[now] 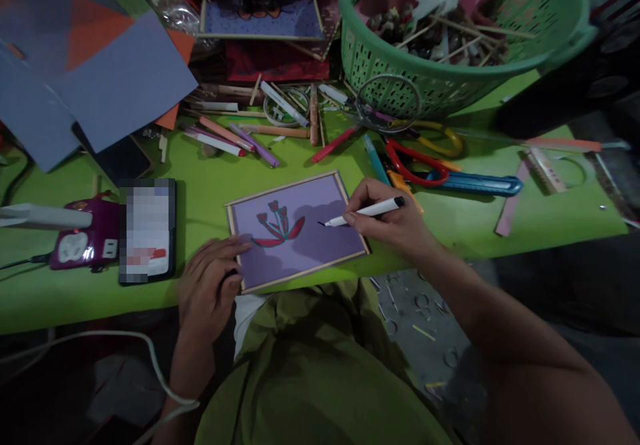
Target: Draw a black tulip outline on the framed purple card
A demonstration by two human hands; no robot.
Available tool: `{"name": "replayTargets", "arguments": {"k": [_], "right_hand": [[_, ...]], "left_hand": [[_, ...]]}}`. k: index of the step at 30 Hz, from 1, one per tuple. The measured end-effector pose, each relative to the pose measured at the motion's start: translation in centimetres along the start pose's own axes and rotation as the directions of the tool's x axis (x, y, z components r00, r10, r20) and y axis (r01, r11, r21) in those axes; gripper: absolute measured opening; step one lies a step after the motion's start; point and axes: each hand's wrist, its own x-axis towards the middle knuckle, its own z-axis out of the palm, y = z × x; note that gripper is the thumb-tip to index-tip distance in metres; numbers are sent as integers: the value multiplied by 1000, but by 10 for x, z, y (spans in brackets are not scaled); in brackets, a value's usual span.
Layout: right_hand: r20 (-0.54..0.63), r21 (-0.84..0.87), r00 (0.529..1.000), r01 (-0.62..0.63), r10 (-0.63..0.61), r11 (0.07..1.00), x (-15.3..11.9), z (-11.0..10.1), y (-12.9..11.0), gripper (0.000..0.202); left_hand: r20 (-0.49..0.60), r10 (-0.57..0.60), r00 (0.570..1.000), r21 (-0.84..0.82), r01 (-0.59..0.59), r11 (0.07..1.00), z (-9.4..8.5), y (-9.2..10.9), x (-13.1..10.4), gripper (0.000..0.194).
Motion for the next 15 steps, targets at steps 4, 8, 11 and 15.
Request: {"name": "replayTargets", "arguments": {"k": [4,8,11,15], "right_hand": [[0,-3,1000,-3,3,1000,0,0,1,23],[2,-1,1000,-5,5,1000,-1,0,-1,23],[9,3,1000,-12,12,1000,-1,0,0,24],[10,21,1000,-9,9,1000,-1,-1,1,25]], "left_hand": [[4,7,1000,2,-7,1000,0,0,0,24],[5,14,1000,20,-14,1000,-1,1,2,25],[-1,21,1000,24,-21,999,-2,1,3,25],[1,30,1000,27,-30,999,-1,0,2,24]]}}
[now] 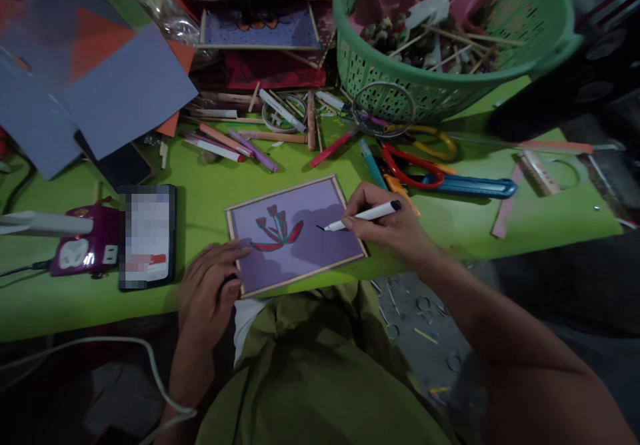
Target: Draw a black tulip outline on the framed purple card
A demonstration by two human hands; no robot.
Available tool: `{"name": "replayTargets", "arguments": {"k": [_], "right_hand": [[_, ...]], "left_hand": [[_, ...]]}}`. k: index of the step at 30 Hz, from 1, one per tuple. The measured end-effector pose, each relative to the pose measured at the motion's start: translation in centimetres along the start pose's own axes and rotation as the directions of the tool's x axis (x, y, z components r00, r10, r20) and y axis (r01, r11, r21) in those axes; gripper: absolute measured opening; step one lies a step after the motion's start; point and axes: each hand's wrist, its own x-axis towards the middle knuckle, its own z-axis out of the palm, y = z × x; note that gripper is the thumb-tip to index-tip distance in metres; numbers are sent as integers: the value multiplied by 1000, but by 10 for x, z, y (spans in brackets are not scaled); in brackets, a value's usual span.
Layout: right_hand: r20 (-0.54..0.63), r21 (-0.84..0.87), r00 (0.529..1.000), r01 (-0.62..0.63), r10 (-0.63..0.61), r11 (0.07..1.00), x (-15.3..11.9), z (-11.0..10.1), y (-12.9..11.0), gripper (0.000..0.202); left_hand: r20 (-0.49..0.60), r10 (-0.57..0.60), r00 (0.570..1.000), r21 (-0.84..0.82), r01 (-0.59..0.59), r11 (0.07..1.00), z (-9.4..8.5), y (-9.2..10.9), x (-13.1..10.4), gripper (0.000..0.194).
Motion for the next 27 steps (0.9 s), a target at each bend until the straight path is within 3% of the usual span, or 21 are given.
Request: {"name": "replayTargets", "arguments": {"k": [27], "right_hand": [[-15,-33,999,33,-33,999,2,3,-4,16]], "left_hand": [[-1,-27,1000,-30,27,999,-2,1,-1,21]]}}
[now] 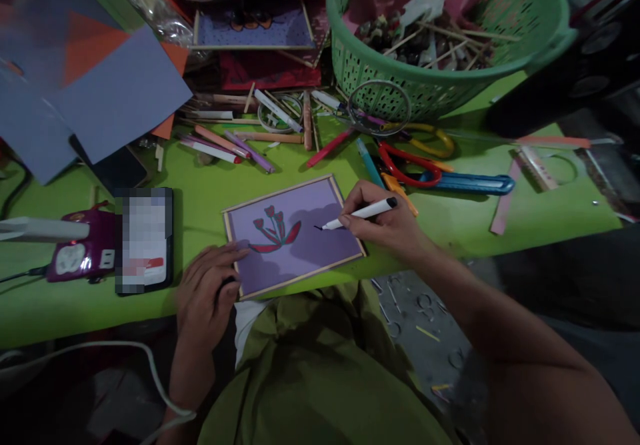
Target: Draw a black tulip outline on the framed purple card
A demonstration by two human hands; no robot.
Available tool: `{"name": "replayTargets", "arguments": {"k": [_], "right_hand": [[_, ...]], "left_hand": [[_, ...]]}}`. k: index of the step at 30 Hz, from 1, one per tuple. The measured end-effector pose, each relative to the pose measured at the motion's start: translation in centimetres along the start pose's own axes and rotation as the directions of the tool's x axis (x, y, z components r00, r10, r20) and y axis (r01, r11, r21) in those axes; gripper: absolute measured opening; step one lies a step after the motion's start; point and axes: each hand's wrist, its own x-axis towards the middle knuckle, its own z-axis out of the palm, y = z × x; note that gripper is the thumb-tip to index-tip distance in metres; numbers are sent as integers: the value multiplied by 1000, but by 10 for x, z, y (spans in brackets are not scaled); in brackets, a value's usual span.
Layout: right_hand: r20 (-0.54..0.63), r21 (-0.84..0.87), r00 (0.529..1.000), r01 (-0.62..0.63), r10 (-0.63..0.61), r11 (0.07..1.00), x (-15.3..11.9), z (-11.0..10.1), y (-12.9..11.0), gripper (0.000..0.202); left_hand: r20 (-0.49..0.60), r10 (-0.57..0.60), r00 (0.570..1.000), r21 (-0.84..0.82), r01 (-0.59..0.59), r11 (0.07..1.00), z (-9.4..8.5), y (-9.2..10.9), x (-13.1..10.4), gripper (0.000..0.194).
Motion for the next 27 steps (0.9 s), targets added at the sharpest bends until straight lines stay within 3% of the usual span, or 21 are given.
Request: {"name": "replayTargets", "arguments": {"k": [13,27], "right_hand": [[-93,-55,996,1,-6,998,7,2,-7,31],[-81,-50,997,-17,13,999,6,1,-7,36]], "left_hand": [[17,2,1000,29,-2,1000,0,-1,-1,21],[6,13,1000,15,-13,1000,0,-1,-1,20]]}}
